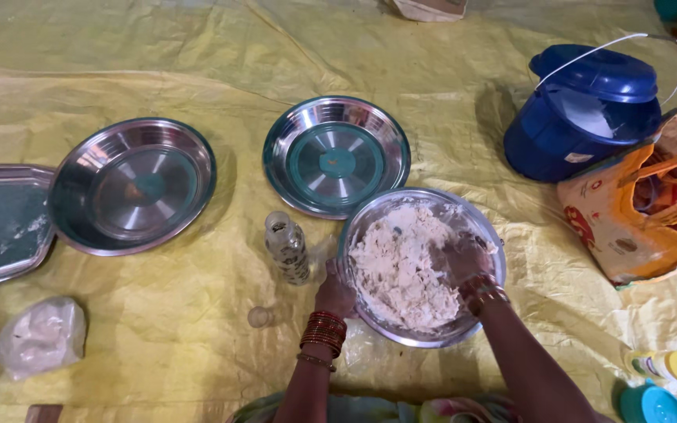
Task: The person kneads a large mass of dough in a metal bowl, periodically adding liquid from a bottle. The person uses both hands to fold and press the dough repeatedly.
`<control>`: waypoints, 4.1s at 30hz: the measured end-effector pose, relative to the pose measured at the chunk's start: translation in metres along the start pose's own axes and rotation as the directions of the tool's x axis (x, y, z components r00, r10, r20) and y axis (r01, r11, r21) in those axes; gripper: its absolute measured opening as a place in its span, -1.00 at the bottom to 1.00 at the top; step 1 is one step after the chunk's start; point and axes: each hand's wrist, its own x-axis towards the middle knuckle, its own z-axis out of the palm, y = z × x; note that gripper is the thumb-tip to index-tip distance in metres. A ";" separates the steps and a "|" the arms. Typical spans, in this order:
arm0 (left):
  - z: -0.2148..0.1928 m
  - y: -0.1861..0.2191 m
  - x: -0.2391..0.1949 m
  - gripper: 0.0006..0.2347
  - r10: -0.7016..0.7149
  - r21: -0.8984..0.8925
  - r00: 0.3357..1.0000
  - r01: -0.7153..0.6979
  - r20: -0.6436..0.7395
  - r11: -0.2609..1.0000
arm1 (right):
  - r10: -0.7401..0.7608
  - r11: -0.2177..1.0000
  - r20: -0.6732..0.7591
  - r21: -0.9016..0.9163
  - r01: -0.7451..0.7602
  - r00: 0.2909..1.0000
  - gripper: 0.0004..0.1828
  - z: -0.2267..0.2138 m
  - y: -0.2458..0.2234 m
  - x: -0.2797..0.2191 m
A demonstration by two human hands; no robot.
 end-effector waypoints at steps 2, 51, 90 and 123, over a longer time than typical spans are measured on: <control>0.004 -0.004 0.002 -0.37 0.052 0.039 0.998 -0.051 -0.044 0.998 | -0.072 0.997 0.027 -0.017 0.072 0.997 -0.45 0.020 -0.009 0.029; 0.000 0.029 -0.021 -0.40 -0.098 0.036 0.985 0.104 -0.140 0.994 | -0.712 0.697 0.109 0.000 0.717 0.693 -0.11 -0.080 0.002 -0.048; 0.018 -0.002 -0.003 -0.23 0.028 0.274 0.993 0.004 -0.114 0.962 | -0.390 0.890 -0.030 -0.268 0.368 0.920 -0.51 0.048 -0.099 -0.014; 0.007 0.008 -0.006 -0.33 0.000 0.097 0.995 0.009 -0.097 0.995 | -0.623 0.711 0.157 -0.296 0.638 0.766 -0.39 0.072 -0.056 -0.100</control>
